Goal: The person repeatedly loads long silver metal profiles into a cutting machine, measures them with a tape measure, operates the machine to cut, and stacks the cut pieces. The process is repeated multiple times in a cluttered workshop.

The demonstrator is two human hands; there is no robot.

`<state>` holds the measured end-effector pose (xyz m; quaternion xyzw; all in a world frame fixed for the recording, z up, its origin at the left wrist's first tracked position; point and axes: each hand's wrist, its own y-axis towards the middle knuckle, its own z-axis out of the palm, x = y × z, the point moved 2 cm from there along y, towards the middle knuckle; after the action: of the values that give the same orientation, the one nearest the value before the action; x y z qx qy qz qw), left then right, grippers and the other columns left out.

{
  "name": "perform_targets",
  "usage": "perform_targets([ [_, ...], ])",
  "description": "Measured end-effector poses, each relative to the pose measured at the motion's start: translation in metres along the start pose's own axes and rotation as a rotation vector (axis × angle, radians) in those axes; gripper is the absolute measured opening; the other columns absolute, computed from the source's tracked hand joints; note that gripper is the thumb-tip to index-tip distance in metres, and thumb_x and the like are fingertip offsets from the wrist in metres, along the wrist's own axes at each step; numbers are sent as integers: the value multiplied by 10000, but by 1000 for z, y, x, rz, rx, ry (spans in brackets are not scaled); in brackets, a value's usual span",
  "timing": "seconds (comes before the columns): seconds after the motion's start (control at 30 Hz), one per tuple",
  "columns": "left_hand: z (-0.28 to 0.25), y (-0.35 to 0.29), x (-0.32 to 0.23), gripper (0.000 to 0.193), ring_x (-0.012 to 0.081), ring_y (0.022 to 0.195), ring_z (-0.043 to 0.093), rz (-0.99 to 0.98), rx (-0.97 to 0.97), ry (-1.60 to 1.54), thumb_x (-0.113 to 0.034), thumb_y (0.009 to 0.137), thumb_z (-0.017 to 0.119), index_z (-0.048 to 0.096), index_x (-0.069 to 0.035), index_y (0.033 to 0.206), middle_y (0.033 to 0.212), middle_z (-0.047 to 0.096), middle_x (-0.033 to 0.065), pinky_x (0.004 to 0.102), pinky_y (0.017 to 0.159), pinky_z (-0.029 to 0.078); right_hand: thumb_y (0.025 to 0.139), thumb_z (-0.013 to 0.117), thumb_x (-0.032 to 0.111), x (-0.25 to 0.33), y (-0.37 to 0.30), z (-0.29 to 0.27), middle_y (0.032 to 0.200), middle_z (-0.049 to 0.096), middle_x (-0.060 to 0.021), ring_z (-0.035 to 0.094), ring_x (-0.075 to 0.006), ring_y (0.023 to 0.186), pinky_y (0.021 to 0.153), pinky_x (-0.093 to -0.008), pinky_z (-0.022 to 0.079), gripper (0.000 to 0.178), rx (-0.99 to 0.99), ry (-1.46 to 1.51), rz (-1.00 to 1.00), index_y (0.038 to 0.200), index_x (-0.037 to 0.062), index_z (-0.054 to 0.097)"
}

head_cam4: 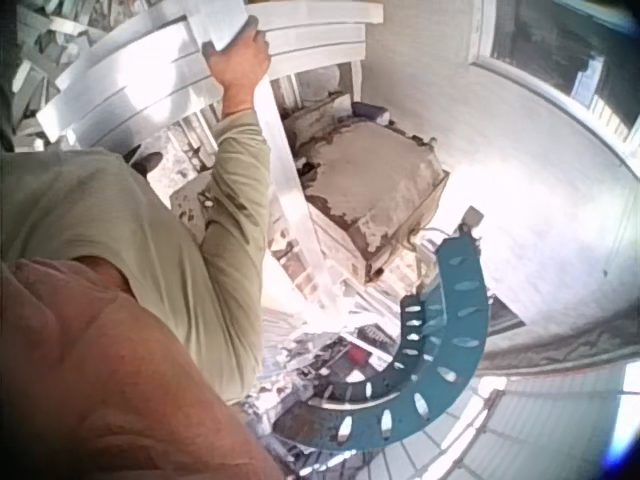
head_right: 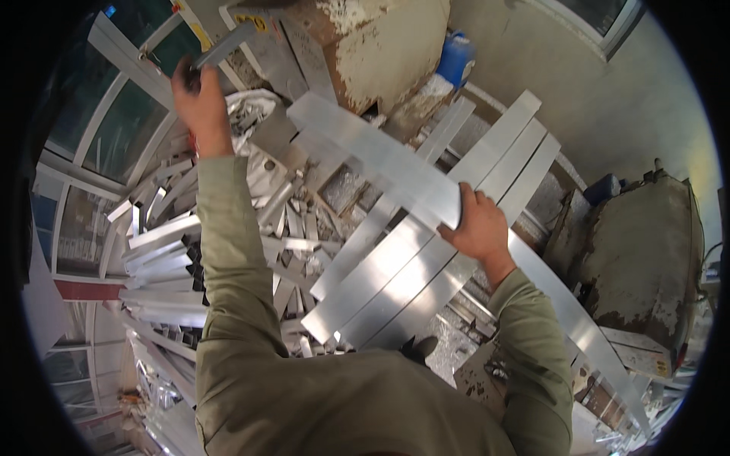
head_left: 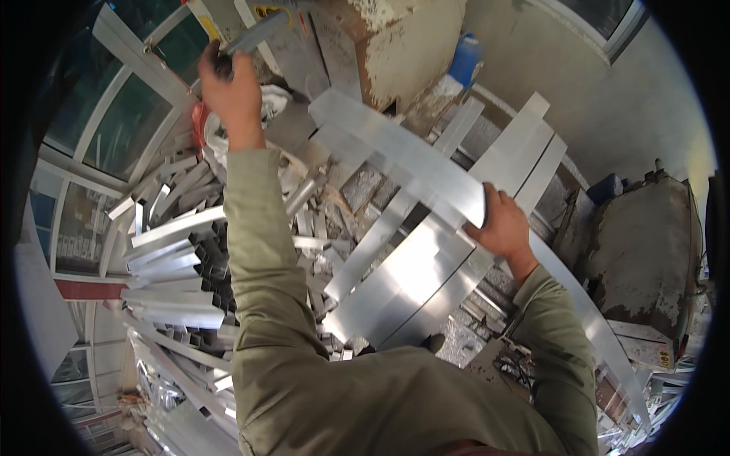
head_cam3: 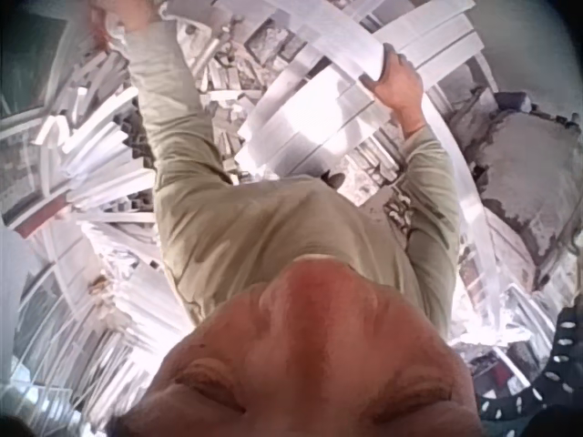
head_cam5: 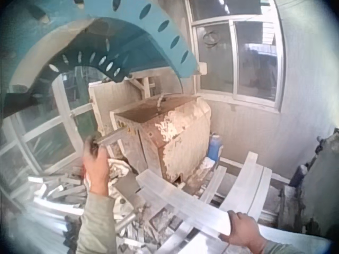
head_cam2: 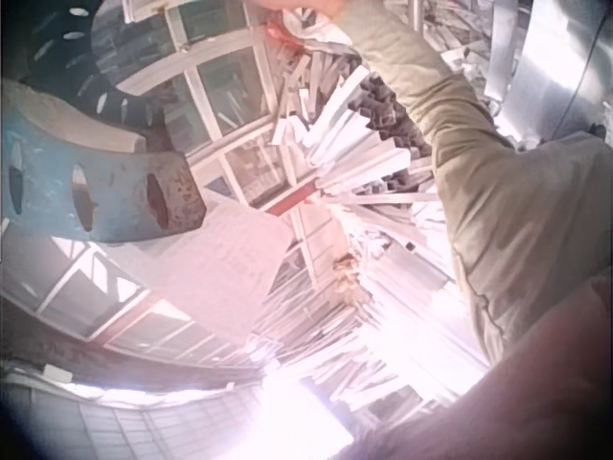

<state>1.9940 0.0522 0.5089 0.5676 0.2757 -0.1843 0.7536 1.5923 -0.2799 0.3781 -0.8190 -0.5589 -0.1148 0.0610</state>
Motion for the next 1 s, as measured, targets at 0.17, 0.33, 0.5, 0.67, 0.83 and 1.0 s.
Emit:
perform_targets([
  [0.17, -73, -101, 9, 553, 177, 997, 727, -243, 358, 304, -203, 953, 829, 671, 12, 1438, 1162, 772, 127, 337, 909, 600, 758, 894, 428, 2, 0, 4, 1267, 699, -232, 684, -425, 1174, 1021, -511, 566, 958, 26, 3, 18, 1556, 50, 521],
  [0.33, -49, -150, 27, 565, 260, 1034, 781, -332, 539, 406, -215, 930, 831, 675, -18, 1436, 1179, 797, 176, 398, 920, 622, 754, 890, 448, 0, 1, 2, 1276, 702, -217, 677, -411, 1197, 1045, -495, 558, 978, 26, -2, 40, 1567, 52, 517],
  [0.5, -19, -161, 33, 585, 362, 1059, 786, -219, 745, 650, -264, 908, 824, 680, -67, 1440, 1174, 799, 214, 467, 952, 615, 753, 891, 447, 0, 1, 2, 1282, 701, -216, 675, -411, 1201, 1050, -497, 557, 996, 26, -12, 40, 1583, 52, 506],
  [0.67, -5, -167, 34, 627, 438, 1121, 757, -200, 893, 823, -314, 896, 820, 668, -72, 1453, 1217, 789, 243, 518, 979, 598, 749, 893, 449, 2, -1, 2, 1283, 703, -220, 673, -414, 1207, 1050, -496, 556, 1002, 25, -2, 35, 1584, 53, 506],
  [0.83, -1, -171, 40, 612, 461, 1168, 737, -213, 882, 808, -322, 907, 816, 670, -50, 1436, 1295, 754, 271, 536, 995, 595, 739, 894, 443, 9, -2, 0, 1268, 711, -230, 677, -426, 1202, 1041, -508, 557, 1004, 24, 22, 27, 1573, 31, 515],
  [1.0, 6, -189, 39, 862, 467, 1439, 569, 141, 751, 808, -399, 910, 864, 535, 39, 1575, 1528, 616, 306, 536, 1227, 447, 712, 892, 404, -23, -8, 19, 1290, 723, -258, 688, -450, 1191, 1019, -537, 563, 988, -150, 67, -76, 1538, -27, 564],
])
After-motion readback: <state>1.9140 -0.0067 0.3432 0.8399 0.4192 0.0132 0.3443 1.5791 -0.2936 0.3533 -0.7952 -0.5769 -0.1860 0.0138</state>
